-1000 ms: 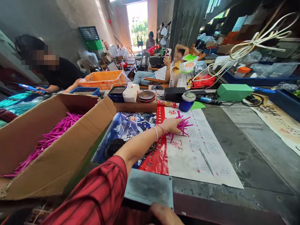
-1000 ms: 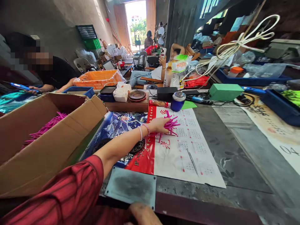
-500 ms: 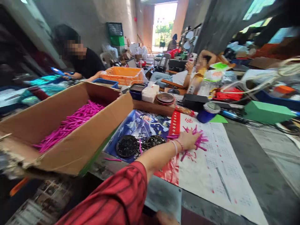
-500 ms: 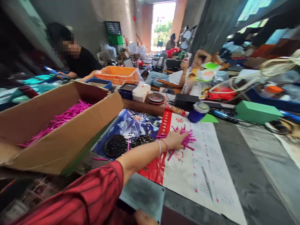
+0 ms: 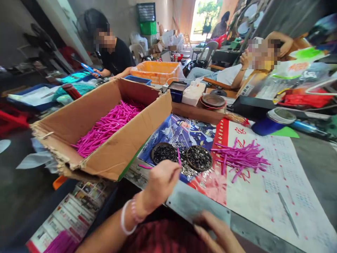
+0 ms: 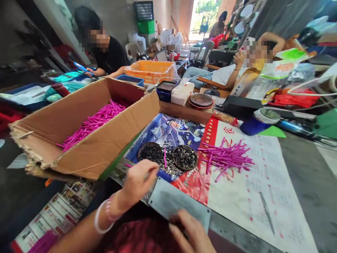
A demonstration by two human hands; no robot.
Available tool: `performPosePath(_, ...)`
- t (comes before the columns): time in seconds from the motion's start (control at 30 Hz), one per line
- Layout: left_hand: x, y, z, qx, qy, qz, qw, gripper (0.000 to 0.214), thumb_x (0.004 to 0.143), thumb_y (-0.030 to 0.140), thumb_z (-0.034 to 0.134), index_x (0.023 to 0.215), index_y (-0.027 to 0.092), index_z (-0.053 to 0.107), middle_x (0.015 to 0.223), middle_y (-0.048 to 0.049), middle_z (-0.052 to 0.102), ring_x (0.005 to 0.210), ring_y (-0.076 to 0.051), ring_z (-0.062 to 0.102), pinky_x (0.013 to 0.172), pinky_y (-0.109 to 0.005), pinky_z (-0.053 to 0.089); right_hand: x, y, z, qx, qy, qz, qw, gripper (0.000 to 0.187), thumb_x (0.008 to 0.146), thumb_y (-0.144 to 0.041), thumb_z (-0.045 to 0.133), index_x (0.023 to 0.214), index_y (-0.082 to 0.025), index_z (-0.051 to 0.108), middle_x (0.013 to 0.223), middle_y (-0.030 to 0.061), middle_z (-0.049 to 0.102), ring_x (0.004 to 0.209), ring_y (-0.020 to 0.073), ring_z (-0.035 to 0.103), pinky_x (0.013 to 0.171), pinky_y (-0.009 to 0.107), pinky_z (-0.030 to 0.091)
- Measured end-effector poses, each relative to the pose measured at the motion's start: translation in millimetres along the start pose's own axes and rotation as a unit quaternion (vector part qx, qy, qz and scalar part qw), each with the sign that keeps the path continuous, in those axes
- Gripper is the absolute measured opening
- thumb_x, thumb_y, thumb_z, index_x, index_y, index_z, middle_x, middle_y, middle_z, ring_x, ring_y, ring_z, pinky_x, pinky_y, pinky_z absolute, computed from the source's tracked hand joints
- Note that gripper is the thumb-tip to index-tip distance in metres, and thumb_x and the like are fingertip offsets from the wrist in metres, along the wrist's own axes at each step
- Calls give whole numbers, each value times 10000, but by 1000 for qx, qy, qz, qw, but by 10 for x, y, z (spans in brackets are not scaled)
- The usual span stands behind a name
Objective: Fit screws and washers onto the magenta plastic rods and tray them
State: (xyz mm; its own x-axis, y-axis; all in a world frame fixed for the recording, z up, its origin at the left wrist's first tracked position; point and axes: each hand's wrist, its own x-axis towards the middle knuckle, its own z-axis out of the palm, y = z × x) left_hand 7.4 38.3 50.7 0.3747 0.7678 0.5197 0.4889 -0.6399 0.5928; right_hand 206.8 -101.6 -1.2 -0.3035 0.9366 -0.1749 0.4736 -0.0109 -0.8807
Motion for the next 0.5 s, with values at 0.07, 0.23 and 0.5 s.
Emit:
performPosePath(0.07,-313,-394,-304,72,-3,-50,996,194,992,187,496,1039,244,676,946,-49,734,891,-217,713,814,-369,588,248,-162,-70,-40,68,-29,996,214,1037,-351,456,977,-217,611,896,53,698,818,198,667,752,292,527)
performPosePath(0.23,-736,-1000,-399,204,-67,-54,975,262,983,123,480,1165,170,663,1046,-96,687,974,-245,665,846,-372,553,1151,-411,-173,-253,137,12,958,76,993,-188,499,1007,-189,574,1010,88,679,927,220,668,789,306,493)
performPosePath(0.5,-692,-1076,-286,311,-133,-56,939,161,958,90,570,933,206,679,915,-58,647,883,-264,592,775,-391,467,1767,-465,-102,-413,103,130,895,185,942,-66,503,1100,-144,560,1038,138,709,938,264,719,648,295,406)
